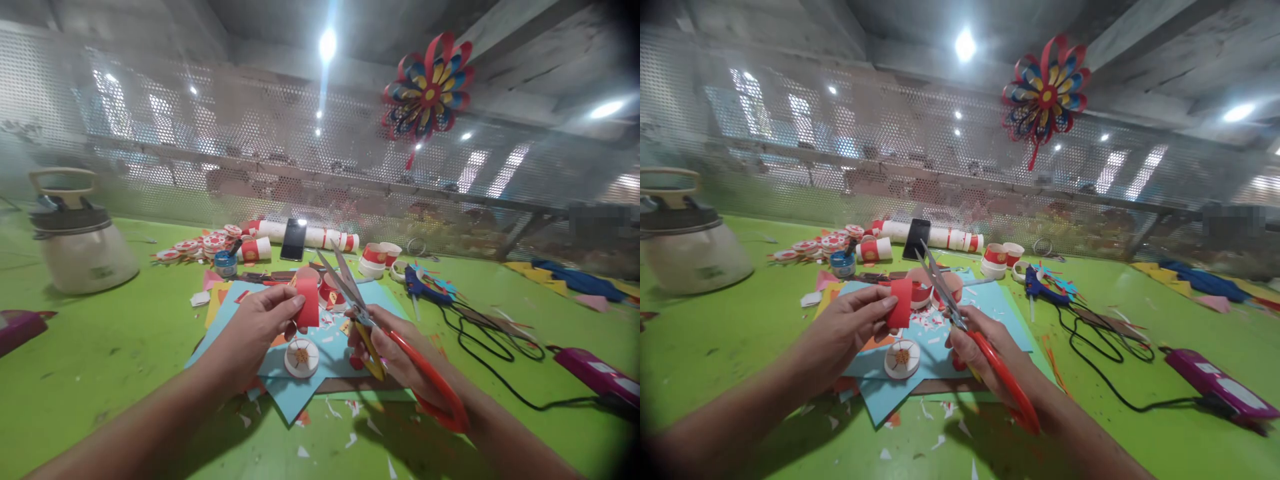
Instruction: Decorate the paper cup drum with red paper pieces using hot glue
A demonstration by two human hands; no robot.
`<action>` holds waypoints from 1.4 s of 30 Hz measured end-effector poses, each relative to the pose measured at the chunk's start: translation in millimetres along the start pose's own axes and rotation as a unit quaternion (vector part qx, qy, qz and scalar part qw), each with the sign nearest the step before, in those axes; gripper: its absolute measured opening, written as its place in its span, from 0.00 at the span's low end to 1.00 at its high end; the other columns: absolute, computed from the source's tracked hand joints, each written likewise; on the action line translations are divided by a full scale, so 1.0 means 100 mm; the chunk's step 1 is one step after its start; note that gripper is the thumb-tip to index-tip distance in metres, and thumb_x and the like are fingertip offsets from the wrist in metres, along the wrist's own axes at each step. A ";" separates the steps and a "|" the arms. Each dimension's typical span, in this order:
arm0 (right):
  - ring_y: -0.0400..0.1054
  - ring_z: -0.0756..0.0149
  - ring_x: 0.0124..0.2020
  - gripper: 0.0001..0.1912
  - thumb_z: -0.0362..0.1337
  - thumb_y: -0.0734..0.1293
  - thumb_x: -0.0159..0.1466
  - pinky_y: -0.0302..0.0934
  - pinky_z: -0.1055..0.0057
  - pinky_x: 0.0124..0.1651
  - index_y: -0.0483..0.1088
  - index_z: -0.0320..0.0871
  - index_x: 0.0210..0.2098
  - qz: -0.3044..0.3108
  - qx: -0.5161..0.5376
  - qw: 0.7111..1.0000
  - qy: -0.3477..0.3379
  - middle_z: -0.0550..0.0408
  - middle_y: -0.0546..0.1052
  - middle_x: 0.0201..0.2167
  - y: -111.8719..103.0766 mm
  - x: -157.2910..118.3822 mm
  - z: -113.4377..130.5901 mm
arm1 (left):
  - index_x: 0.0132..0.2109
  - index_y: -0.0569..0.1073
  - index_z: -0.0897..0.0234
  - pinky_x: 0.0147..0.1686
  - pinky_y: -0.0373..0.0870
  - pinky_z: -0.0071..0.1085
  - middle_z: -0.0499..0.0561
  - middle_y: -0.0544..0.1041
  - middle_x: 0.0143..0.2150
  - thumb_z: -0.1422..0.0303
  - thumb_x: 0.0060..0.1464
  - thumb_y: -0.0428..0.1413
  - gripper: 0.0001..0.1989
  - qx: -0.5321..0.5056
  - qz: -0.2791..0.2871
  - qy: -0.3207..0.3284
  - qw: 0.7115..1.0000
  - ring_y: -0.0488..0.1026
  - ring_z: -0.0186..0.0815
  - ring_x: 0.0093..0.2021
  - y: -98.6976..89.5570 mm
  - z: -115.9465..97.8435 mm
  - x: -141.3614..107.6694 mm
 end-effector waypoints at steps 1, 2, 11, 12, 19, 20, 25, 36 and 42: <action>0.67 0.64 0.33 0.24 0.57 0.55 0.68 0.63 0.67 0.34 0.62 0.42 0.45 0.006 -0.009 1.000 -0.006 0.49 0.72 0.36 0.00 0.00 0.01 | 0.32 0.74 0.65 0.30 0.62 0.25 0.46 0.71 0.28 0.62 0.55 0.60 0.10 0.009 0.001 0.001 1.000 0.65 0.27 0.28 0.00 0.00 0.00; 0.67 0.65 0.33 0.23 0.57 0.55 0.68 0.62 0.68 0.34 0.63 0.42 0.44 0.011 -0.019 1.000 -0.015 0.50 0.72 0.34 0.01 -0.01 0.03 | 0.32 0.74 0.66 0.31 0.63 0.25 0.46 0.72 0.29 0.62 0.55 0.59 0.10 0.016 0.003 0.002 1.000 0.66 0.28 0.29 0.01 0.00 -0.01; 0.66 0.67 0.32 0.20 0.53 0.55 0.69 0.60 0.71 0.35 0.64 0.42 0.42 0.023 -0.084 0.996 -0.010 0.53 0.72 0.32 -0.05 -0.05 0.10 | 0.32 0.72 0.65 0.27 0.68 0.24 0.48 0.75 0.29 0.64 0.56 0.59 0.09 -0.028 0.023 -0.019 0.999 0.68 0.27 0.25 0.07 0.02 -0.02; 0.66 0.67 0.32 0.20 0.53 0.55 0.69 0.60 0.71 0.34 0.64 0.42 0.40 0.021 -0.096 0.995 -0.010 0.53 0.71 0.32 -0.06 -0.06 0.10 | 0.33 0.71 0.65 0.25 0.68 0.23 0.48 0.75 0.28 0.64 0.56 0.59 0.09 -0.031 0.027 -0.024 0.999 0.68 0.27 0.23 0.08 0.03 -0.02; 0.62 0.71 0.28 0.19 0.53 0.56 0.69 0.57 0.75 0.30 0.66 0.43 0.40 0.005 -0.119 0.993 -0.026 0.58 0.68 0.28 -0.08 -0.09 0.13 | 0.34 0.69 0.66 0.22 0.69 0.22 0.50 0.78 0.28 0.63 0.55 0.60 0.11 -0.030 0.028 -0.039 0.998 0.73 0.29 0.23 0.09 0.03 -0.01; 0.62 0.71 0.28 0.19 0.53 0.57 0.68 0.57 0.75 0.30 0.65 0.44 0.40 -0.001 -0.120 0.992 -0.025 0.58 0.68 0.28 -0.09 -0.10 0.13 | 0.34 0.69 0.66 0.22 0.70 0.21 0.51 0.78 0.29 0.63 0.55 0.60 0.11 -0.031 0.025 -0.038 0.998 0.73 0.29 0.23 0.09 0.03 0.00; 0.62 0.70 0.27 0.20 0.54 0.57 0.68 0.57 0.75 0.29 0.66 0.44 0.42 -0.019 -0.119 0.993 -0.021 0.58 0.68 0.28 -0.10 -0.12 0.09 | 0.36 0.69 0.66 0.24 0.71 0.22 0.52 0.79 0.30 0.64 0.53 0.62 0.11 -0.034 0.011 -0.037 0.999 0.77 0.32 0.27 0.07 0.07 0.02; 0.62 0.67 0.26 0.24 0.56 0.57 0.67 0.56 0.71 0.28 0.68 0.43 0.46 -0.041 -0.155 0.987 -0.014 0.56 0.69 0.27 -0.11 -0.12 0.11 | 0.34 0.69 0.65 0.25 0.71 0.25 0.46 0.74 0.28 0.64 0.52 0.62 0.11 -0.039 -0.020 0.003 0.999 0.77 0.34 0.28 0.04 -0.02 0.01; 0.66 0.66 0.26 0.24 0.55 0.59 0.66 0.62 0.70 0.31 0.69 0.44 0.48 -0.120 -0.161 0.980 -0.015 0.54 0.71 0.29 -0.23 -0.15 -0.05 | 0.31 0.66 0.63 0.24 0.64 0.27 0.46 0.71 0.24 0.67 0.57 0.51 0.07 0.158 0.092 -0.006 0.983 0.69 0.31 0.22 0.34 0.14 -0.13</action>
Point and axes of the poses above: each hand's wrist, its own x-axis towards the middle knuckle, its own y-axis out of the palm, z = x × y, the point moved 7 cm from there along x, towards the middle knuckle
